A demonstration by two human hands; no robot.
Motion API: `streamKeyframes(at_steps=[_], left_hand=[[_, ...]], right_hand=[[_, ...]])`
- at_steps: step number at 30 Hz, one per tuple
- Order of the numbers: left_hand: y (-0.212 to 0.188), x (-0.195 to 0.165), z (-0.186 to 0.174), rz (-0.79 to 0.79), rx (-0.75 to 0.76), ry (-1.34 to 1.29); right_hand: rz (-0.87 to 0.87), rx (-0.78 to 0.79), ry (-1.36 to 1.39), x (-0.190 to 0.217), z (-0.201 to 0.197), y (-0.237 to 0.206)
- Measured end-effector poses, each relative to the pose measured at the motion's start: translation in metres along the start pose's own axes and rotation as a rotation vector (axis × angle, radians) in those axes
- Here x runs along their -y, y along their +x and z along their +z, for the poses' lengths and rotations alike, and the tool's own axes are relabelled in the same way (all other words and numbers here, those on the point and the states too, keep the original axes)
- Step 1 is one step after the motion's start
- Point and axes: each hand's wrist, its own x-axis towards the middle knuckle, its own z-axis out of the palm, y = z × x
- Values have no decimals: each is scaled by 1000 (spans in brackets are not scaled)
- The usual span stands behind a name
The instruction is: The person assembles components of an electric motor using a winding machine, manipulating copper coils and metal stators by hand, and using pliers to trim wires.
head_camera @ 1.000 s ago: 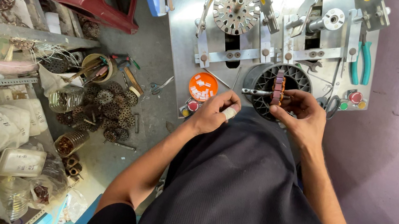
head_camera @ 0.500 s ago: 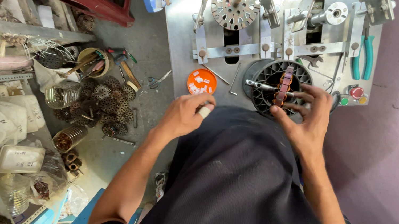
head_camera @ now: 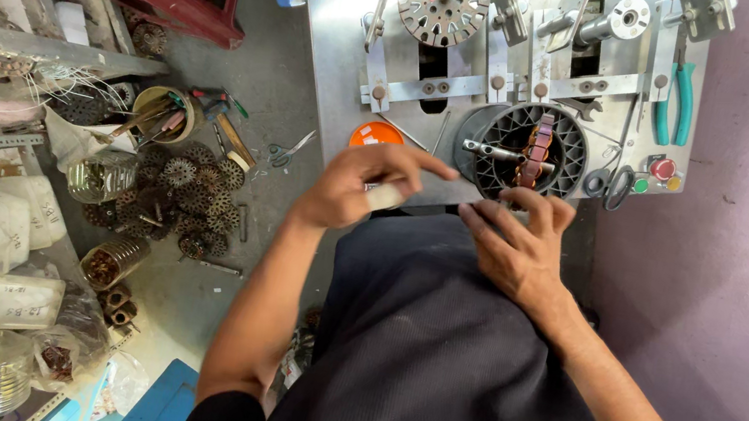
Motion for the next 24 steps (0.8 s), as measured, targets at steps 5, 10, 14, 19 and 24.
streamKeyframes(at_steps=[5,10,14,19,24], left_hand=[[67,51,43,-10,19,342],[67,67,59,3,-169,538],[67,81,68,-49,-219,66],[67,88,69,-248,-274,-239],[67,87,69,-220,-273,-219]], right_hand=[[119,-113,363,10,-8,2],[527,-407,1039,-3,-17,-6],[591,-491,1236,-22,-15,-11],[562,-461,1223,-31,-12,-11],[523,-397,1028,-35,-21,-7]])
